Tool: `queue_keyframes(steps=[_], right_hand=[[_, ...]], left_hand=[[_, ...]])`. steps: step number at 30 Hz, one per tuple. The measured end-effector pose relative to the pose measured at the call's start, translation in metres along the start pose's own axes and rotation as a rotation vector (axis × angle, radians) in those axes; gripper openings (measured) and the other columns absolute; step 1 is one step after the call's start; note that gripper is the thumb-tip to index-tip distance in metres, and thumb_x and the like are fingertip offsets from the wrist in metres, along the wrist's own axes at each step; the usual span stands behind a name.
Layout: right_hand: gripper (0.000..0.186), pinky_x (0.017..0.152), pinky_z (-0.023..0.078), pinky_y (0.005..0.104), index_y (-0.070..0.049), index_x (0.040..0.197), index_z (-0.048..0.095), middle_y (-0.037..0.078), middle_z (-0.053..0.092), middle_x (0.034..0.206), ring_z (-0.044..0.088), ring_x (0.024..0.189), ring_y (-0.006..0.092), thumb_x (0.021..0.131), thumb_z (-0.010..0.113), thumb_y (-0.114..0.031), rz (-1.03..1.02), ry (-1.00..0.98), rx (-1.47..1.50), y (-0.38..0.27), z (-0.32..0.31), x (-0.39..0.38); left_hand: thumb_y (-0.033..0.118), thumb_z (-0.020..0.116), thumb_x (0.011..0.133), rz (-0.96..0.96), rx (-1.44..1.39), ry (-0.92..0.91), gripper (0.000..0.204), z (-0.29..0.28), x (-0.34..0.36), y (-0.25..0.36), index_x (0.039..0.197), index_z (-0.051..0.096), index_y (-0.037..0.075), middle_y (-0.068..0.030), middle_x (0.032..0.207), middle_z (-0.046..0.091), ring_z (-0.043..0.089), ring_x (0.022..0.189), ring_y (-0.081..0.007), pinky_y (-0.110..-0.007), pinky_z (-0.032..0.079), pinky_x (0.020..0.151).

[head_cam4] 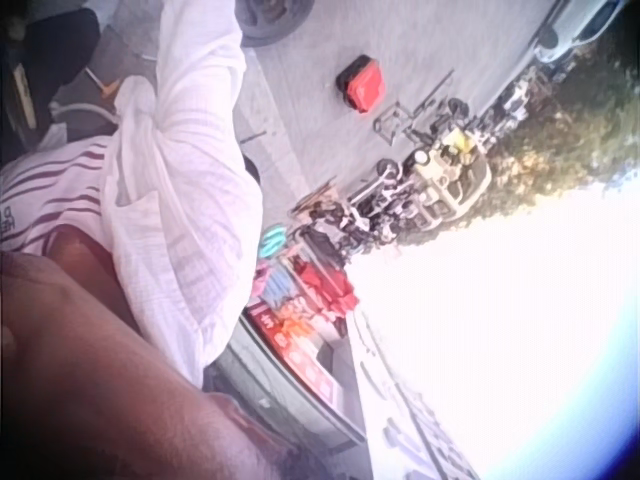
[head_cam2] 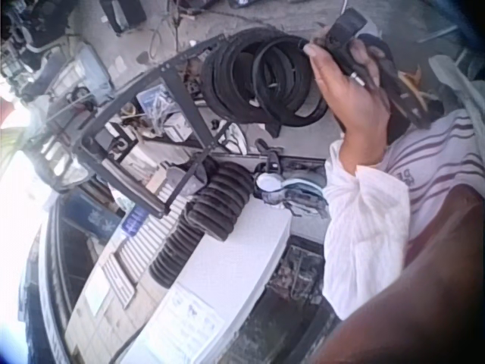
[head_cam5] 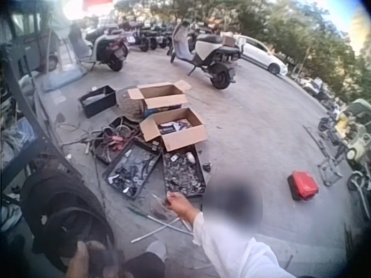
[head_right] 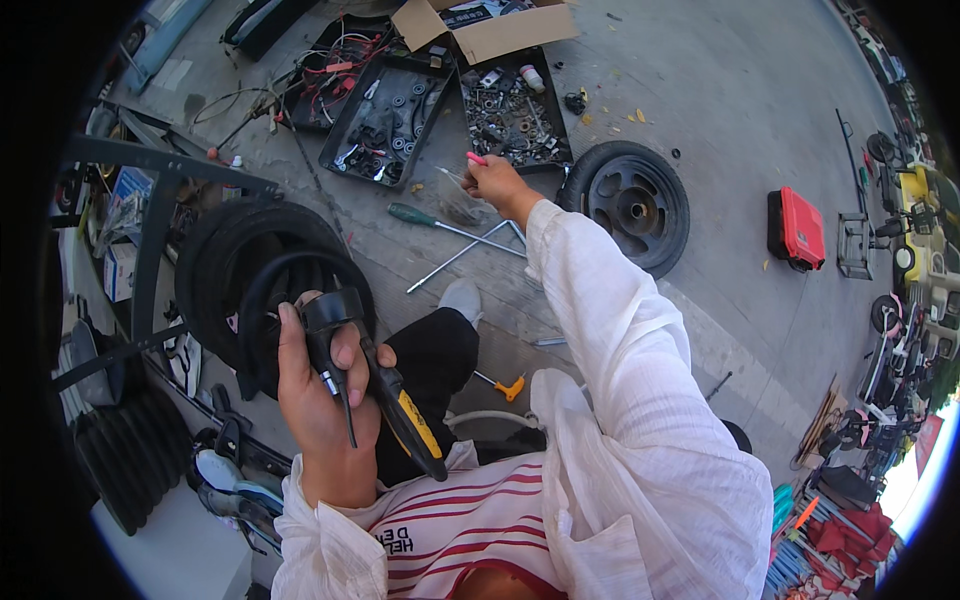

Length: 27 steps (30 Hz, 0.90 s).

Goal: The person sits in a workshop area and uses a screwdriver and pliers to disassemble and manipulate a small black electrical component. They remove screws, separate parts, and adjust internal wires using the tools.

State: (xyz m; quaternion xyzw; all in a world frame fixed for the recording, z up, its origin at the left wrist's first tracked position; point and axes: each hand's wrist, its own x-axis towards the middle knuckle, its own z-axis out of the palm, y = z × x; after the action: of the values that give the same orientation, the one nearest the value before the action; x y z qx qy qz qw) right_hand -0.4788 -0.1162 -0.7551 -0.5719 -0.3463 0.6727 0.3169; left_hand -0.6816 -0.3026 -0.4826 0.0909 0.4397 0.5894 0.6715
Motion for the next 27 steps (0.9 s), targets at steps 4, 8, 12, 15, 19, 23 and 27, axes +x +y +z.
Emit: queue_keyframes(steps=[4, 8, 12, 15, 19, 23, 27], right_hand=[[0.023, 0.071, 0.052, 0.0304, 0.001, 0.097, 0.057, 0.011, 0.063, 0.088, 0.061, 0.077, 0.0186, 0.096, 0.049, -0.021, -0.050, 0.072, -0.455, 0.015, -0.003, 0.019], [0.024, 0.069, 0.053, 0.0315, 0.001, 0.099, 0.057, 0.010, 0.062, 0.087, 0.060, 0.074, 0.0180, 0.096, 0.049, -0.021, -0.148, 0.157, -0.667, 0.038, -0.015, 0.040], [0.027, 0.069, 0.053, 0.0335, 0.002, 0.103, 0.056, 0.011, 0.061, 0.092, 0.060, 0.075, 0.0191, 0.096, 0.049, -0.023, 0.036, 0.087, -0.388, 0.015, 0.000, 0.020], [0.030, 0.068, 0.054, 0.0345, 0.002, 0.107, 0.055, 0.013, 0.060, 0.098, 0.059, 0.080, 0.0202, 0.097, 0.049, -0.026, 0.047, 0.050, -0.305, 0.011, 0.000, 0.017], [0.032, 0.068, 0.053, 0.0336, 0.002, 0.109, 0.055, 0.014, 0.059, 0.101, 0.057, 0.081, 0.0190, 0.097, 0.049, -0.028, 0.095, 0.037, -0.283, 0.004, 0.003, 0.013], [0.031, 0.065, 0.051, 0.0316, 0.001, 0.108, 0.055, 0.013, 0.059, 0.100, 0.055, 0.075, 0.0176, 0.097, 0.048, -0.027, 0.124, 0.026, -0.194, -0.005, 0.012, 0.004], [0.024, 0.061, 0.049, 0.0292, 0.000, 0.100, 0.055, 0.010, 0.060, 0.090, 0.054, 0.068, 0.0167, 0.096, 0.049, -0.023, 0.070, -0.030, -0.113, -0.002, 0.003, 0.002]], left_hand=[[0.042, 0.033, 0.102, -0.037, 0.008, 0.014, 0.037, 0.002, 0.000, 0.002, 0.103, 0.052, 0.012, 0.0003, 0.060, 0.048, 0.034, 0.035, -0.0070, -0.031, 0.046, 0.060], [0.042, 0.032, 0.102, -0.063, 0.027, -0.006, 0.037, 0.004, 0.000, 0.001, 0.103, 0.052, 0.011, 0.0000, 0.059, 0.048, 0.034, 0.035, -0.0071, -0.031, 0.047, 0.059], [0.035, 0.028, 0.103, -0.052, -0.042, -0.049, 0.039, -0.001, 0.001, 0.000, 0.102, 0.049, 0.002, -0.0060, 0.062, 0.049, 0.037, 0.041, -0.0091, -0.029, 0.048, 0.062], [0.041, 0.030, 0.103, -0.052, 0.042, -0.019, 0.039, 0.001, 0.001, 0.000, 0.102, 0.052, 0.009, -0.0004, 0.058, 0.048, 0.034, 0.035, -0.0069, -0.031, 0.050, 0.059], [0.041, 0.030, 0.103, -0.049, 0.050, -0.036, 0.039, 0.000, 0.001, 0.000, 0.102, 0.052, 0.009, -0.0004, 0.058, 0.048, 0.035, 0.035, -0.0069, -0.031, 0.050, 0.059], [0.041, 0.030, 0.103, -0.053, 0.049, -0.025, 0.039, -0.002, 0.000, 0.001, 0.101, 0.052, 0.009, -0.0004, 0.058, 0.048, 0.035, 0.035, -0.0071, -0.031, 0.050, 0.059], [0.042, 0.030, 0.103, -0.069, 0.030, -0.022, 0.039, 0.001, 0.000, 0.002, 0.100, 0.052, 0.009, -0.0007, 0.058, 0.048, 0.035, 0.036, -0.0073, -0.032, 0.049, 0.059]])
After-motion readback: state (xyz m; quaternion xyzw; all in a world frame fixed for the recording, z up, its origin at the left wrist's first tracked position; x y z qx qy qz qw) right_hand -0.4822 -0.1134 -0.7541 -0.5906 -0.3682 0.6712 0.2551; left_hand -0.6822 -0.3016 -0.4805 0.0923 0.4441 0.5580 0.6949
